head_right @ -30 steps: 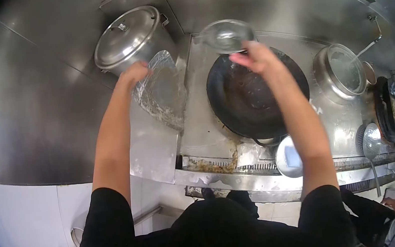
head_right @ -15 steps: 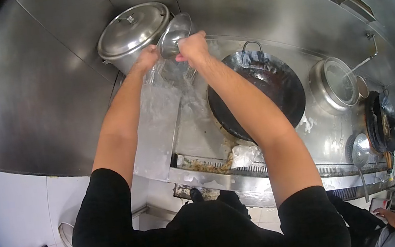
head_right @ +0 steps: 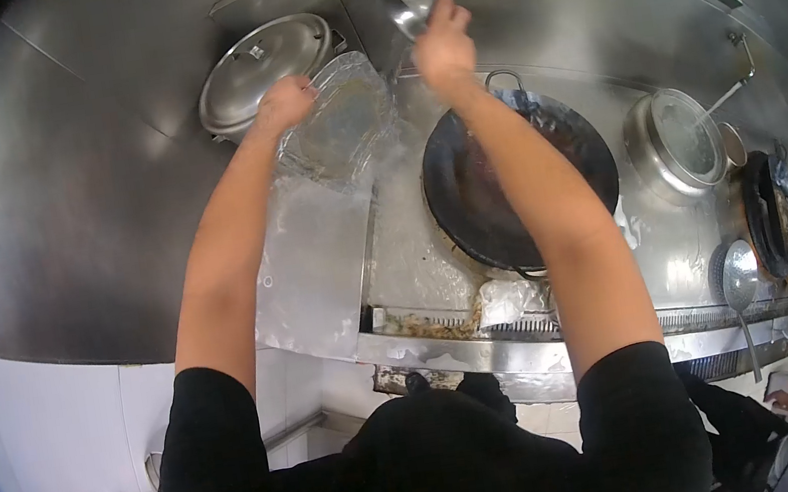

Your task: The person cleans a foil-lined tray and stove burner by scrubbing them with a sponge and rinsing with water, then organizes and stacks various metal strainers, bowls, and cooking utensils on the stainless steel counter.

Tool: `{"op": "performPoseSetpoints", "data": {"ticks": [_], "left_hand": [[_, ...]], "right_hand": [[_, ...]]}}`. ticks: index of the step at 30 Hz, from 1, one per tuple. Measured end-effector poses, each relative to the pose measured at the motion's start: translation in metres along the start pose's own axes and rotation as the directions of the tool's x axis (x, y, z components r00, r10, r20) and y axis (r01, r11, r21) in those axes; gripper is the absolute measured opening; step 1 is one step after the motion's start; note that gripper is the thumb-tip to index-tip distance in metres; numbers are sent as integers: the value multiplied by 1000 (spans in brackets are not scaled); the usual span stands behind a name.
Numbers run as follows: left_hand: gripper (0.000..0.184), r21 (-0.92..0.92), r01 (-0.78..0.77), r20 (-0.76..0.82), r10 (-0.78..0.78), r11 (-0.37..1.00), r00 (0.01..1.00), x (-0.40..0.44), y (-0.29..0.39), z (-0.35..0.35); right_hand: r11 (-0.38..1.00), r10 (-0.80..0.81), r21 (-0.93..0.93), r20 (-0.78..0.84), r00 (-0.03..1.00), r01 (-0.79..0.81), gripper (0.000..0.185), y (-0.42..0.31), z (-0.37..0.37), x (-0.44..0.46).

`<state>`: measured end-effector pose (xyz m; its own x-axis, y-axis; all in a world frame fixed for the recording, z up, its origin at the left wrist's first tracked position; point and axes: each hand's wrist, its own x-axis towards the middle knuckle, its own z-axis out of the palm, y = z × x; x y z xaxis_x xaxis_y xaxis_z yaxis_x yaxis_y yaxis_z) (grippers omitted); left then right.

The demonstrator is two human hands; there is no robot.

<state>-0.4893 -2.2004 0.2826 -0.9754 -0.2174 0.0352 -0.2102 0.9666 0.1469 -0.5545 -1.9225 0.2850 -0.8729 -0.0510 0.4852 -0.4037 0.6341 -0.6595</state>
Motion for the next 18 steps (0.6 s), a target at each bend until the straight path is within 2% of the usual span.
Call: {"op": "performPoseSetpoints", "data": {"ticks": [2,6,7,9,10,11,12,13,14,16,17,18], "left_hand": [[38,-5,-2,-50,2,1000,999,-5,-10,-10],[39,-3,31,-107,-31,1000,994,-42,-14,-49],[40,44,-9,-260,21,999,965,-31,-46,-33],[40,10,46,-317,-41,999,947,-64,-47,-57],[40,12,25,-455,-17,1000,890,-82,-47,-60],[40,-2,15,-425,-14,1000,905,-97,-41,-67],[36,12,-98,-437,93,995,895,-113,-33,-62],[32,112,-148,-441,183,983,879,-119,-36,-45],[32,38,-187,-462,183,982,868,-118,-46,-36],[31,-102,-231,-524,145,967,839,-117,-70,-31],[30,11,-106,-513,96,994,853,-136,-49,-60],[29,7,-133,-548,115,991,829,-139,-59,-58]], "right_hand": [[998,38,-53,-73,997,-42,73,47,-21,-10],[973,-110,-230,-346,932,29,64,150,-103,-80],[985,-18,-164,-401,916,-53,61,166,-135,-107],[960,236,-15,-490,839,-279,60,193,-198,-166],[933,246,-94,-539,805,-348,59,220,-223,-201],[892,256,-163,-587,768,-422,59,249,-247,-236],[839,265,-221,-631,729,-497,59,278,-272,-271],[762,294,-289,-642,708,-579,58,290,-287,-301],[681,325,-350,-643,693,-644,57,300,-296,-330],[586,425,-358,-628,652,-727,53,338,-307,-376],[570,443,-378,-606,661,-729,53,365,-310,-396],[565,467,-396,-570,676,-724,53,386,-310,-412]]}}
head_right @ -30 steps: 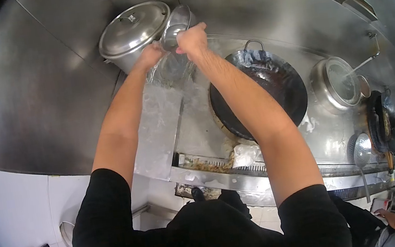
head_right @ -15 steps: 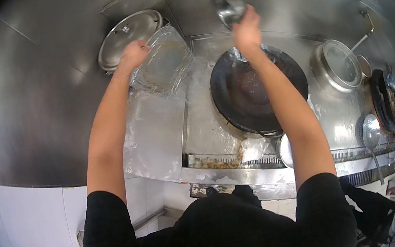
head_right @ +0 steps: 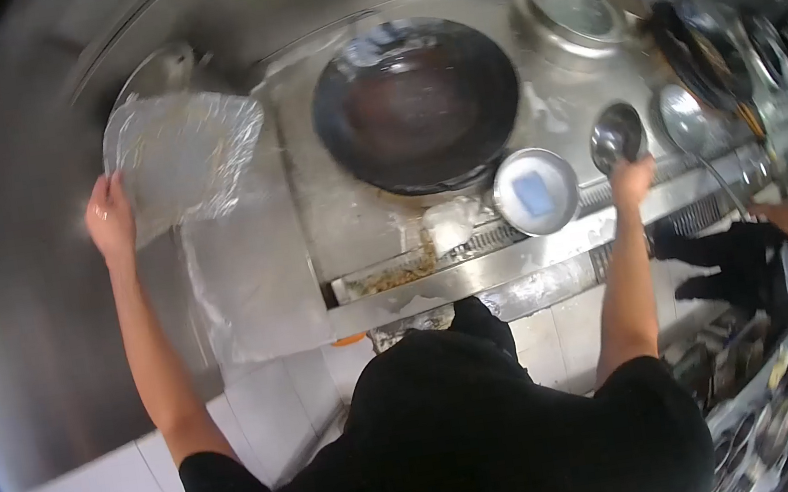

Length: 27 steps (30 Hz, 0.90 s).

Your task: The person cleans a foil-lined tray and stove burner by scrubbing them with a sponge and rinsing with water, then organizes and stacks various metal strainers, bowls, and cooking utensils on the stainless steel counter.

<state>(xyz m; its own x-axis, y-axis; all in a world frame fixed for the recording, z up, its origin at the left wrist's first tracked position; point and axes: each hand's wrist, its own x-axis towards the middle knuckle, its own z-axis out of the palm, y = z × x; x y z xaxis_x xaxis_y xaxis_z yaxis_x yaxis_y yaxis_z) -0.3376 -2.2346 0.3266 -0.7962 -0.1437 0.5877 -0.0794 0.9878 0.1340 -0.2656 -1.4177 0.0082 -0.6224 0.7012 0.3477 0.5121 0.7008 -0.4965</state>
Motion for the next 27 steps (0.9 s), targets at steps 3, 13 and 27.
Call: {"op": "performPoseSetpoints", "data": {"ticks": [3,13,27], "left_hand": [[28,24,6,-13,-6,1000,1000,0,-28,-9],[24,72,248,-108,-240,966,965,-66,-12,-116],[15,-161,277,-169,-303,947,938,-214,37,-100]], "right_hand": [[886,311,211,391,866,-413,42,43,33,-7],[561,-512,-692,141,847,455,55,121,62,24],[287,-951,882,214,225,374,52,-382,-72,-176]]}}
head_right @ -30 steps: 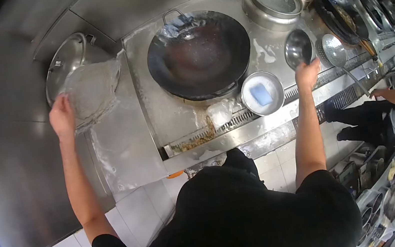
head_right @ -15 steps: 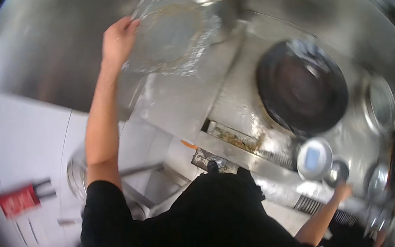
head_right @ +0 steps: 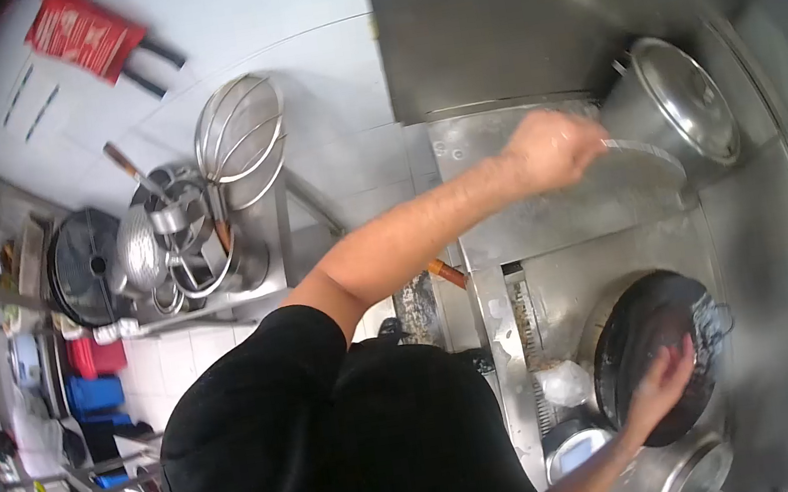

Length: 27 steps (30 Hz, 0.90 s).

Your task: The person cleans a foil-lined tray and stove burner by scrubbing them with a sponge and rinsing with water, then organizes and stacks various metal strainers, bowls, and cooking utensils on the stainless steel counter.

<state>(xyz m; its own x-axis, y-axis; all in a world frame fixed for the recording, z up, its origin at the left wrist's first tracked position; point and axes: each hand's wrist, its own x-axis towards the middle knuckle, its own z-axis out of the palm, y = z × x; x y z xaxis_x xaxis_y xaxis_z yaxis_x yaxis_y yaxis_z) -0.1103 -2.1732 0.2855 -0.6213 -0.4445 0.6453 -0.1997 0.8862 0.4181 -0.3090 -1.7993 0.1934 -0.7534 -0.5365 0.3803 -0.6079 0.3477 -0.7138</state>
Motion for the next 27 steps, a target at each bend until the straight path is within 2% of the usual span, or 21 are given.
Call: {"op": "performPoseSetpoints", "data": {"ticks": [1,4,6,7,8,9,10,11,12,14,16,17,19,20,23,24,26,27], "left_hand": [[16,-21,11,58,-10,1000,998,-9,2,-15],[17,-211,-144,2,147,967,989,-38,-10,-33],[18,-215,-263,-36,262,940,964,-61,-23,-44],[18,-240,-338,-56,335,910,941,-67,-24,-43],[18,-237,-313,-56,308,920,950,-74,-30,-42],[18,-247,-293,-53,289,924,956,-84,-41,-45],[17,-216,-293,-54,289,931,956,-92,-51,-52],[20,-238,-197,56,216,951,975,-98,-58,-66],[17,-178,-198,-2,201,964,980,-106,-71,-66],[24,-71,-114,-13,114,991,993,-116,-83,-87],[33,27,4,-52,-2,1000,999,-125,-101,-96],[35,3,93,-40,-93,996,995,-132,-106,-100],[39,-33,276,-12,-277,961,961,-148,-110,-113],[39,-24,294,11,-294,956,956,-158,-112,-118],[40,2,381,92,-380,925,921,-201,-117,-131],[40,10,422,143,-419,906,896,-219,-116,-139],[41,-6,595,300,-566,804,768,-259,-112,-153],[42,-41,676,353,-622,736,699,-286,-109,-160]], "right_hand": [[998,-6,55,67,998,2,62,-28,29,5],[917,-304,-257,41,952,304,77,-99,83,24],[952,-307,61,236,922,301,66,-108,107,43],[973,-216,160,397,892,165,56,-104,117,52],[976,-120,216,538,835,1,47,-102,120,59],[986,-157,118,465,871,115,32,-124,125,51],[988,-140,18,493,858,151,32,-118,133,54],[981,-153,-29,487,860,191,34,-140,137,48],[977,-173,-23,497,850,212,32,-135,147,51],[899,-266,-224,401,877,375,25,-163,154,52],[847,-366,-313,242,898,430,23,-168,161,61],[817,-423,-354,170,890,455,24,-167,165,65],[787,-395,-399,262,881,471,25,-156,168,74],[770,-381,-415,309,871,484,27,-150,170,80],[825,-219,-498,155,963,268,27,-142,173,104],[782,-189,-558,214,958,279,27,-135,176,114],[692,-113,-656,313,943,301,26,-109,188,137],[834,-100,-513,225,969,205,25,-68,192,157]]}}
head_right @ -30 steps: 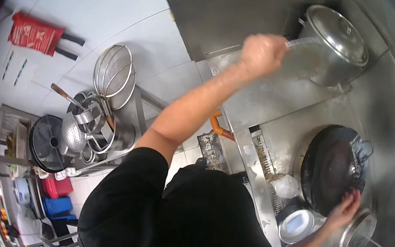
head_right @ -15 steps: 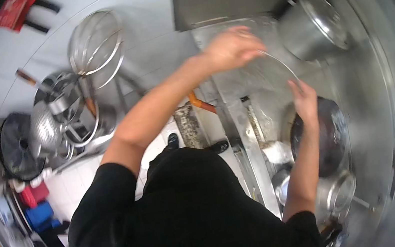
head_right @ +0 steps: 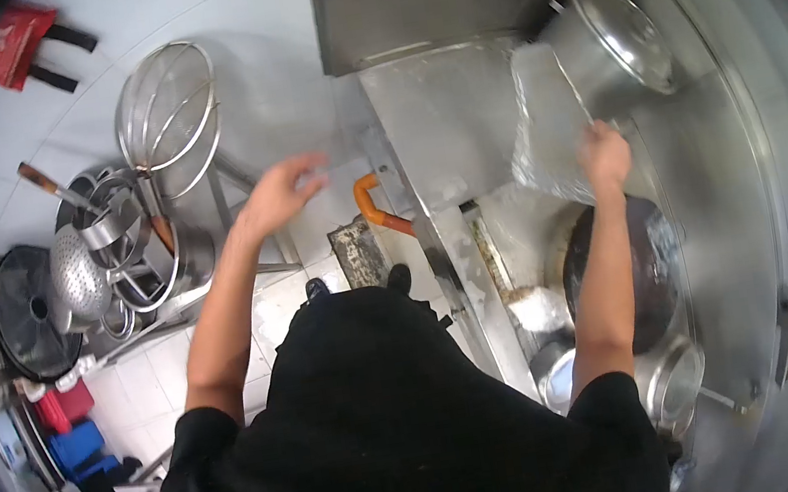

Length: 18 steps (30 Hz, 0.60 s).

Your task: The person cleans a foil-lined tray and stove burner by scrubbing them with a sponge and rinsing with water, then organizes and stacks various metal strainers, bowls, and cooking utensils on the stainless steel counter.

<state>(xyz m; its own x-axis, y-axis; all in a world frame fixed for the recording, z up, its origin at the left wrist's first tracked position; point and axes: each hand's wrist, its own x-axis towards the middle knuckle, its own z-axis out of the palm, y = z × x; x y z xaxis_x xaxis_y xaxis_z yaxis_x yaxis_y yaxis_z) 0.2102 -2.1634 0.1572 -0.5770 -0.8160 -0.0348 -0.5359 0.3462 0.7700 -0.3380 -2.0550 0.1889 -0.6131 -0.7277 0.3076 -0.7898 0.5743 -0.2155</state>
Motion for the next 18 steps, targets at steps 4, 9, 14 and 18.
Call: {"op": "performPoseSetpoints", "data": {"ticks": [4,9,14,18], "left_hand": [[45,-185,393,104,-379,901,919,-111,-74,9],[57,-320,693,-58,-744,646,666,-243,-105,15],[54,-472,758,-233,-893,451,386,-316,-133,-14],[52,-541,731,-428,-884,417,188,-355,-157,-59]], "right_hand": [[987,-52,145,-81,995,63,26,52,31,41],[986,-153,36,-214,965,164,40,21,-3,56],[967,-77,194,-386,919,163,47,-73,-52,59],[885,-72,343,-565,822,314,48,-166,-85,34]]}}
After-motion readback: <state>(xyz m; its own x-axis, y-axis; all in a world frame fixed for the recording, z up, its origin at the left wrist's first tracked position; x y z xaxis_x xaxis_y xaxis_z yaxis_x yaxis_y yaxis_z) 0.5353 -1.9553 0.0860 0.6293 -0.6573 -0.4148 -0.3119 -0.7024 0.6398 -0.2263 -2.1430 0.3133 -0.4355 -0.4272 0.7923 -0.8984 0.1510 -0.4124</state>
